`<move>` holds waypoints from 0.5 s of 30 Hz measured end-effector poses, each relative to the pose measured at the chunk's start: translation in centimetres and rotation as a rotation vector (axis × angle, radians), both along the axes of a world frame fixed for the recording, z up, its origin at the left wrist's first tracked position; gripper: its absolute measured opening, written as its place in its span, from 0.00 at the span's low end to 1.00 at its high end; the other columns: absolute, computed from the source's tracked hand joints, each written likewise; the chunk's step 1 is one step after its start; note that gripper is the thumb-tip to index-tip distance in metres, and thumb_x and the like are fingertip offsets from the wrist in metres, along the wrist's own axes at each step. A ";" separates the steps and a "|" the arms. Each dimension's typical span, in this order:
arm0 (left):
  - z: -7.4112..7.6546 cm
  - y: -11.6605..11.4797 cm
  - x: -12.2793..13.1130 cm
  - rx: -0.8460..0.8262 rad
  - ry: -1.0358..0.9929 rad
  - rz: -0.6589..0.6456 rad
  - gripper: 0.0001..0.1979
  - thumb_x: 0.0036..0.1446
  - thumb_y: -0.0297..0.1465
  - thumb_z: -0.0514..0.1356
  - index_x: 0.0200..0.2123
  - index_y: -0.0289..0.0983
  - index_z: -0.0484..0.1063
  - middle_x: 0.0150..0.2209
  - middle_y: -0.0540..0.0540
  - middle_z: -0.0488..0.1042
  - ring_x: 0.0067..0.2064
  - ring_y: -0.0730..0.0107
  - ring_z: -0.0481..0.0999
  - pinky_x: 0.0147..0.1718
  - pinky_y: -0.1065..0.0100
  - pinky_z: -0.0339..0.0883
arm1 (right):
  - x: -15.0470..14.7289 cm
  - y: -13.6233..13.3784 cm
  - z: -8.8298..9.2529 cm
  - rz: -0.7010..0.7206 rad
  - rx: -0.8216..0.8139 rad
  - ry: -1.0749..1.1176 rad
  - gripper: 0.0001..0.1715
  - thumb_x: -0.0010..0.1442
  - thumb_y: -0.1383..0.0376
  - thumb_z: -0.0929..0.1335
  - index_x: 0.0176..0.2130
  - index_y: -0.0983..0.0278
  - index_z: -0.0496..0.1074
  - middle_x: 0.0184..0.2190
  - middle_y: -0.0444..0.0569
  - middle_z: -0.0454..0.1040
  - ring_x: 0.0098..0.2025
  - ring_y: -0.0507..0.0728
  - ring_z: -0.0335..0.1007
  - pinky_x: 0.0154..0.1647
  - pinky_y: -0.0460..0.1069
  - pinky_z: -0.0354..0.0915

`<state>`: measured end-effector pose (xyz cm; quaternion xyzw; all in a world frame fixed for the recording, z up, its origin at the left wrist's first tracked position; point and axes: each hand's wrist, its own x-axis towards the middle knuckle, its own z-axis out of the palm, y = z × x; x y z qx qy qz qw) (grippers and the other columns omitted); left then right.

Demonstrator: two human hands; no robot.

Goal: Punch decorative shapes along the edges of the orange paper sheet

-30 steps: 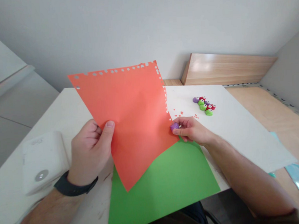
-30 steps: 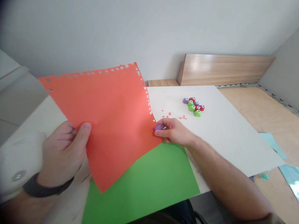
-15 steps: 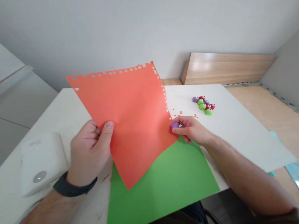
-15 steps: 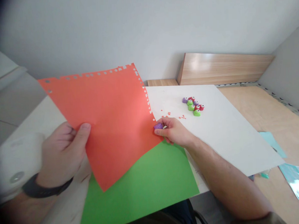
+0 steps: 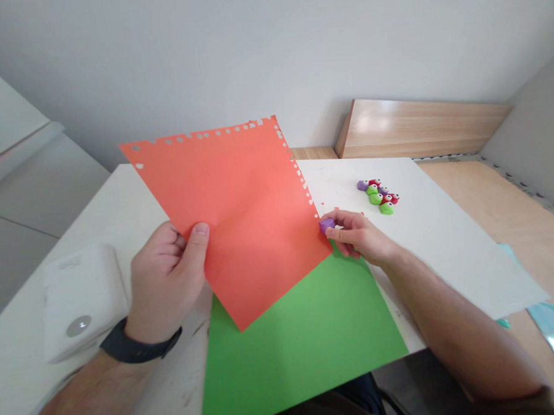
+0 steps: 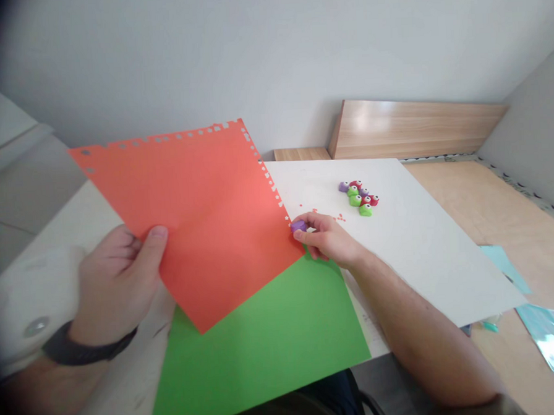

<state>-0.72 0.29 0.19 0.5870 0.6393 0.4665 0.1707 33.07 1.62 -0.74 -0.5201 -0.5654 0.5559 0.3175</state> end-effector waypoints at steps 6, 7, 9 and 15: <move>0.1 0.0 0.1 -0.001 -0.027 0.004 0.14 0.63 0.43 0.63 0.41 0.38 0.77 0.32 0.49 0.78 0.29 0.70 0.72 0.28 0.70 0.63 | 0.1 0.1 0.2 -0.030 -0.017 -0.004 0.19 0.61 0.54 0.72 0.46 0.63 0.73 0.14 0.38 0.66 0.13 0.48 0.52 0.12 0.44 0.47; 0.2 -0.1 0.1 0.004 -0.023 0.007 0.14 0.63 0.43 0.62 0.41 0.37 0.77 0.31 0.49 0.78 0.29 0.70 0.72 0.28 0.70 0.63 | 0.1 0.1 0.2 -0.037 -0.021 -0.005 0.19 0.60 0.54 0.72 0.46 0.63 0.73 0.14 0.38 0.66 0.13 0.48 0.52 0.12 0.44 0.47; 0.4 -0.1 0.3 0.008 -0.019 0.002 0.14 0.63 0.43 0.62 0.40 0.37 0.76 0.30 0.50 0.77 0.29 0.71 0.71 0.28 0.71 0.63 | 0.0 0.2 0.2 -0.048 -0.028 -0.004 0.19 0.60 0.55 0.73 0.46 0.63 0.73 0.14 0.38 0.66 0.13 0.48 0.52 0.12 0.44 0.46; 0.0 0.1 0.1 0.016 -0.041 -0.010 0.15 0.63 0.42 0.62 0.41 0.36 0.77 0.32 0.50 0.77 0.29 0.72 0.71 0.28 0.71 0.63 | 0.0 0.2 0.2 -0.063 -0.021 -0.010 0.19 0.60 0.55 0.72 0.46 0.64 0.72 0.14 0.38 0.66 0.13 0.49 0.52 0.12 0.44 0.47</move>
